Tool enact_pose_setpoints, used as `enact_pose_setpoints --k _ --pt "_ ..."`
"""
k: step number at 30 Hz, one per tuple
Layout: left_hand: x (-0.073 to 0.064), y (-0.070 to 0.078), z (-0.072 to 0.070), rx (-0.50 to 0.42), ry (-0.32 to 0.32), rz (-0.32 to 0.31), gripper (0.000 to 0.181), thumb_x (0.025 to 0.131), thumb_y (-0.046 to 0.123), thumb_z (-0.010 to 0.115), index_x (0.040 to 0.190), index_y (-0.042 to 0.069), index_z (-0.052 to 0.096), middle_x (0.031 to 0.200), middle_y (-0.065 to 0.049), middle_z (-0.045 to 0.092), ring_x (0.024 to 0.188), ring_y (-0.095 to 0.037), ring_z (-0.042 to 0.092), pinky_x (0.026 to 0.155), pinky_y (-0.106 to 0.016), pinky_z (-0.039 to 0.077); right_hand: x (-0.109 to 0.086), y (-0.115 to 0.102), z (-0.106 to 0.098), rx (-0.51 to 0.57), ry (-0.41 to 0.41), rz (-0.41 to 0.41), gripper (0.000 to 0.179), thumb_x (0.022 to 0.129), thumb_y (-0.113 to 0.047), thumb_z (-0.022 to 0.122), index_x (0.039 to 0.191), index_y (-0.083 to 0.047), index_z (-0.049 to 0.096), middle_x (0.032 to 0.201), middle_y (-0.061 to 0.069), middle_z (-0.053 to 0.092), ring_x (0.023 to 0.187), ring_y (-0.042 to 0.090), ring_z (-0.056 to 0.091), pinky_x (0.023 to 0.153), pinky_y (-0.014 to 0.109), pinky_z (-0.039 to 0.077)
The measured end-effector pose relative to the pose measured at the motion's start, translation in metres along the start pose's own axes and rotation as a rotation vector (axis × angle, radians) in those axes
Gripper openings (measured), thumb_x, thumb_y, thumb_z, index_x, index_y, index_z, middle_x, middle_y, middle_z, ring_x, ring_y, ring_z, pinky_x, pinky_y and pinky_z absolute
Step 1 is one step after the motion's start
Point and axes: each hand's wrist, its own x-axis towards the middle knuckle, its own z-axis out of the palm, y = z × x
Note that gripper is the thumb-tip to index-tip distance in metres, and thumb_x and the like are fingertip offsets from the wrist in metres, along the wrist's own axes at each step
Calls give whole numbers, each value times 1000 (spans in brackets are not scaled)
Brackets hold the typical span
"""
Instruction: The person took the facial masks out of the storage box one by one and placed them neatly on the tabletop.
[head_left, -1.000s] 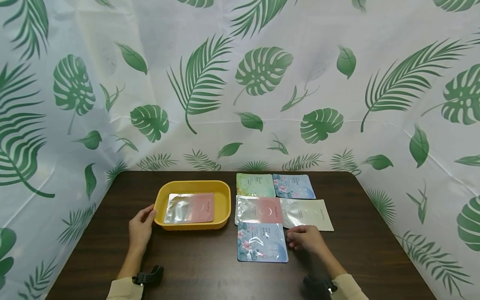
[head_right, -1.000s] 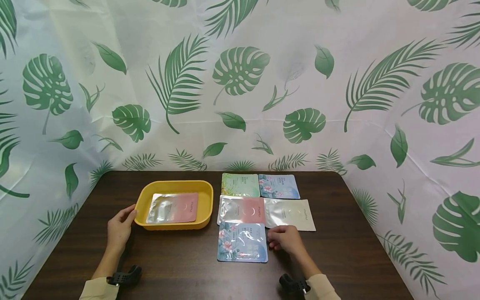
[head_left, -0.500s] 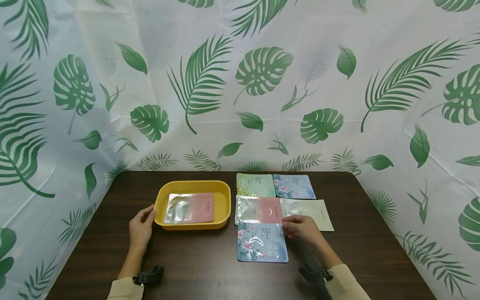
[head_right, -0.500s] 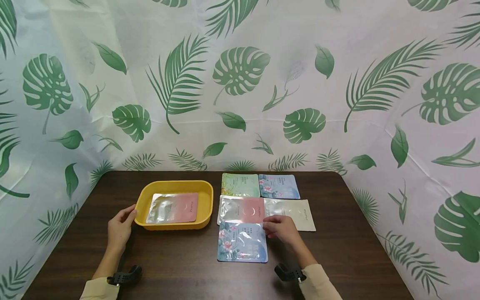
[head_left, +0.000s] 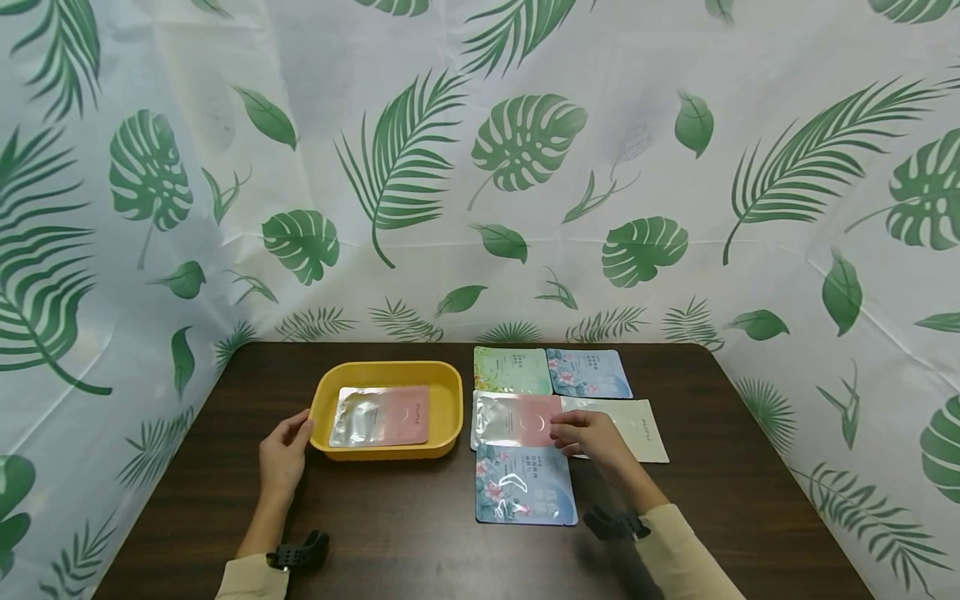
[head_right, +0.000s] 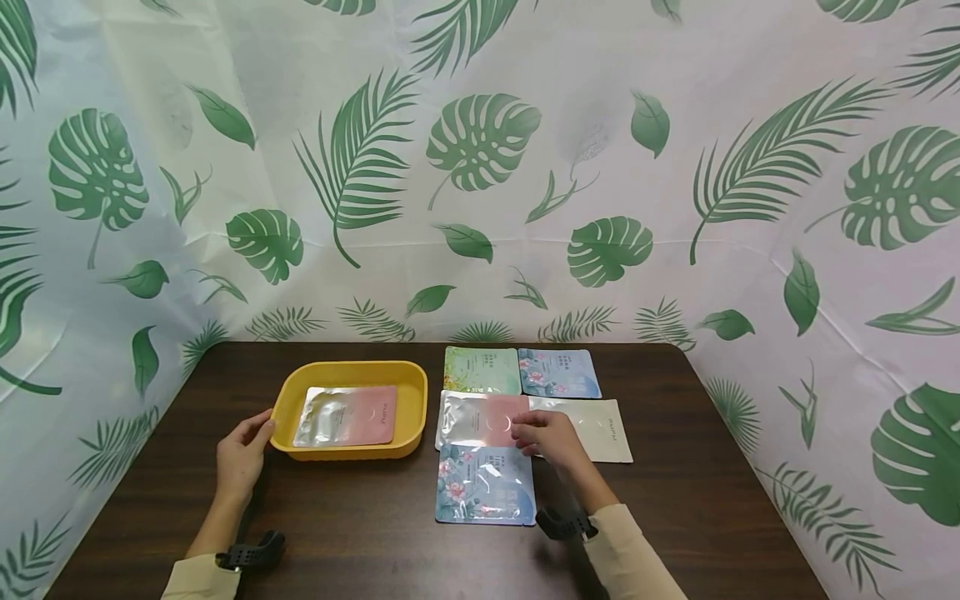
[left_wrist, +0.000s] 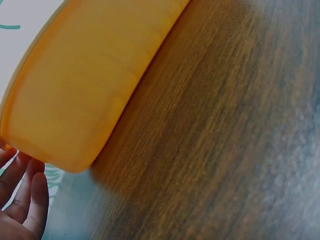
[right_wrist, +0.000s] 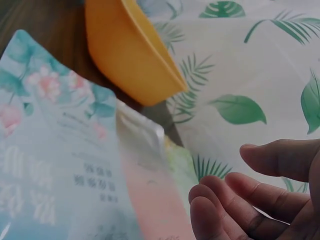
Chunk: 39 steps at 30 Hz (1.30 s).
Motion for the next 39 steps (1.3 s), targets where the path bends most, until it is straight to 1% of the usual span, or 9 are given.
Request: enact_pose_setpoints --k 2,11,19,27,31,34,36,38,39 --pt "0 0 0 -6 -1 4 42 101 33 52 130 3 59 135 -17 59 89 15 47 72 2 40 1 -4 1 0 -8 -14 35 95 -18 62 118 8 63 108 23 70 87 26 68 78 35 59" --pt "0 0 -1 -9 4 13 42 101 32 53 129 2 59 135 -19 59 90 17 46 73 3 39 10 -22 4 9 -48 -28 38 95 -22 62 121 6 62 108 22 70 91 33 68 77 33 58" --pt "0 0 0 -14 12 14 42 100 32 53 129 2 60 135 -18 59 89 18 46 72 2 40 16 -37 12 10 -78 -40 35 94 -21 62 118 4 63 110 23 69 90 27 67 77 31 57" --pt "0 -1 0 -25 19 26 40 100 29 54 128 1 61 133 -19 60 86 19 47 72 1 41 23 -50 21 15 -102 -73 30 94 -18 62 114 4 65 105 21 70 90 31 68 77 35 58" --pt "0 0 0 -15 14 5 40 100 30 54 129 2 60 134 -18 60 90 12 49 72 2 41 26 -59 26 24 -135 -103 32 93 -16 63 116 7 64 104 20 71 86 26 69 74 33 59" --pt "0 1 0 -4 1 -17 42 101 33 52 131 3 58 136 -17 58 102 -1 51 72 3 39 28 -65 30 14 -156 -122 33 93 -16 63 117 7 64 105 20 71 85 24 69 74 33 59" --pt "0 1 0 0 -5 -28 43 101 34 51 132 4 57 138 -16 57 109 -9 51 72 3 38 30 -70 35 2 -164 -132 32 93 -16 63 116 6 65 105 20 70 87 27 69 74 34 59" --pt "0 2 0 3 -9 -33 43 101 34 50 132 5 57 139 -15 56 111 -12 51 72 4 38 31 -74 39 -14 -174 -139 31 94 -17 63 116 5 65 104 19 71 87 27 69 75 34 59" --pt "0 2 1 4 -9 -37 43 101 35 50 132 6 57 139 -14 57 110 -10 51 72 4 38 32 -76 41 -15 -178 -140 31 93 -17 63 115 5 65 104 19 71 87 29 69 75 34 59"
